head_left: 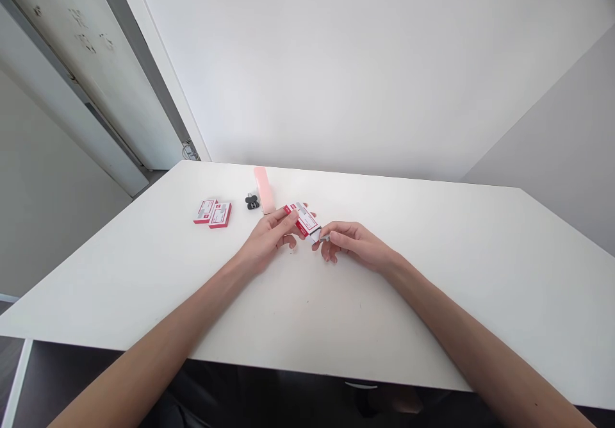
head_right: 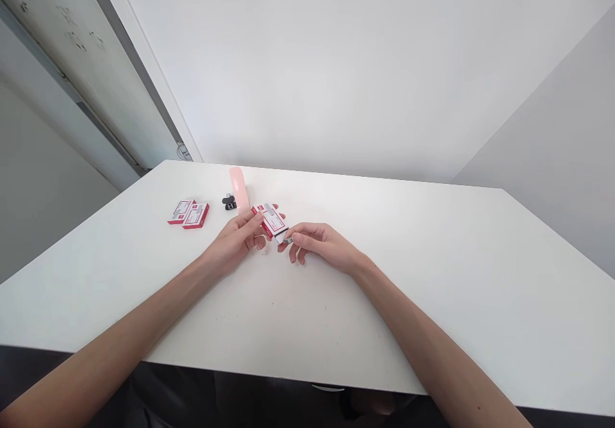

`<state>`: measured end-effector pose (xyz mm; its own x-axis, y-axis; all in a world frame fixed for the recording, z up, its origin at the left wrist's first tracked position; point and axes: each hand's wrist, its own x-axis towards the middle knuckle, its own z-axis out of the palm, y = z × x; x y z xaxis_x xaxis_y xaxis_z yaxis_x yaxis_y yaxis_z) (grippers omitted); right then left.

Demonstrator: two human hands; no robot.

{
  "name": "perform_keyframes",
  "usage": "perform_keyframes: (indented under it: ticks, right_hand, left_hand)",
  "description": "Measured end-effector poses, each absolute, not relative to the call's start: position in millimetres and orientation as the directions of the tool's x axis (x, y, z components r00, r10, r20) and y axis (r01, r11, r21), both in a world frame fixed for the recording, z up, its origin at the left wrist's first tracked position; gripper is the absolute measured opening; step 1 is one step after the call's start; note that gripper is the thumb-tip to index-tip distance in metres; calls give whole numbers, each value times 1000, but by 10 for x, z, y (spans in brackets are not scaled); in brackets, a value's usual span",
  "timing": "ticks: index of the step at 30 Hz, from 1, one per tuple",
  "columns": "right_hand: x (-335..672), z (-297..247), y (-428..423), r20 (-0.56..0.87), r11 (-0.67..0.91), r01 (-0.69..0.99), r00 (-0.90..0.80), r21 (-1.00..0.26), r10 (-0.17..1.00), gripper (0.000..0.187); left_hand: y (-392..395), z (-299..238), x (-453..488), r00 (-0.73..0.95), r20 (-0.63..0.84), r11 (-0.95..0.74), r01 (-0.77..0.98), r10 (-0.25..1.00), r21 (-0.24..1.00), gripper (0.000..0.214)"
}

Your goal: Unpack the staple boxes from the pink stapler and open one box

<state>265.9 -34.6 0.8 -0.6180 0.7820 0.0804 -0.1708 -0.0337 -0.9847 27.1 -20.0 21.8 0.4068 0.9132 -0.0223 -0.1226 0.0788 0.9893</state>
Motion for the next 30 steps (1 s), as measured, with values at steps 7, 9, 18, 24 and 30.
perform_keyframes:
  ticks: [7, 9, 18, 24, 30]
  right_hand:
    - [2658, 13, -349, 83, -33, -175, -614, -984, 785, 31]
    - [2660, 5, -344, 82, -28, -169, -611, -985, 787, 32]
    - [2661, -33, -310, 71, 8, -142, -446, -990, 892, 32]
    - [2624, 11, -337, 38, 72, 64, -431, -995, 902, 37]
    - [2593, 87, -389, -5, 77, 202, -379, -976, 925, 39]
  left_hand:
    - [-164, 193, 261, 346, -18, 90, -193, 938, 977, 49]
    - [-163, 197, 259, 345, -22, 96, -198, 938, 976, 46]
    - [-197, 221, 282, 437, -5, 45, -82, 899, 996, 54]
    - [-202, 225, 285, 466, -1, 28, -51, 885, 998, 54]
    - [-205, 232, 290, 429, -6, 41, -73, 903, 996, 51]
